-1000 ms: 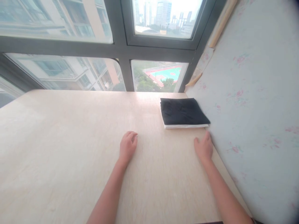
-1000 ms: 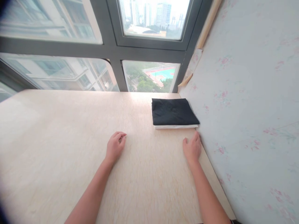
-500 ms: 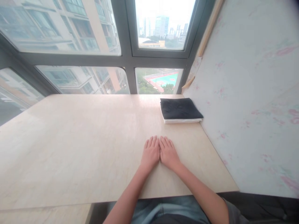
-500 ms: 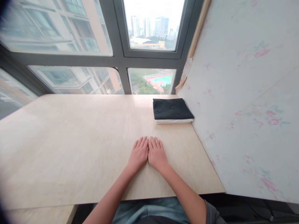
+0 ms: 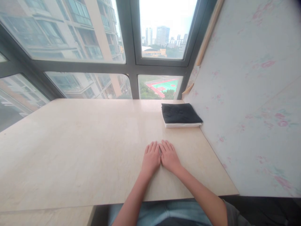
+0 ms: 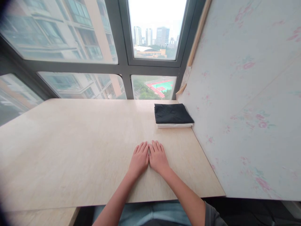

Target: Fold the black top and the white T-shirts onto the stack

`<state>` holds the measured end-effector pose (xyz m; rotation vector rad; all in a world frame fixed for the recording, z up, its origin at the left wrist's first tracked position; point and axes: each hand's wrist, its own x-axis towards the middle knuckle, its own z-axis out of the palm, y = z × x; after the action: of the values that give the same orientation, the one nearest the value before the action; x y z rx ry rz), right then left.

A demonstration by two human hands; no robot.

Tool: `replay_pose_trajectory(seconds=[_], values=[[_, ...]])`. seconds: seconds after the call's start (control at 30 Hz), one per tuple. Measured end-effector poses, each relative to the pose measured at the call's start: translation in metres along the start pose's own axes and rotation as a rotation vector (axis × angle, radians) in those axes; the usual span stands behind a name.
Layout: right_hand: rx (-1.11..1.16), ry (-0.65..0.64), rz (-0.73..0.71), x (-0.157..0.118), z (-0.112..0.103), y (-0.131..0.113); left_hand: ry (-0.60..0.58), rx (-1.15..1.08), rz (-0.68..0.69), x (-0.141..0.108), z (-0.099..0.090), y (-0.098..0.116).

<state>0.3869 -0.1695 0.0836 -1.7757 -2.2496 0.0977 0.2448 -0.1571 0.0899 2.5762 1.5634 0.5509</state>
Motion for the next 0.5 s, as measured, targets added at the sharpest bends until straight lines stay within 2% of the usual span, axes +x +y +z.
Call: replay_pose_trajectory(seconds=[0.5], values=[[0.047,0.024,-0.01,-0.0016,-0.0003,0.0028,0.006,-0.017,0.013,0.0001,0.001,-0.0036]])
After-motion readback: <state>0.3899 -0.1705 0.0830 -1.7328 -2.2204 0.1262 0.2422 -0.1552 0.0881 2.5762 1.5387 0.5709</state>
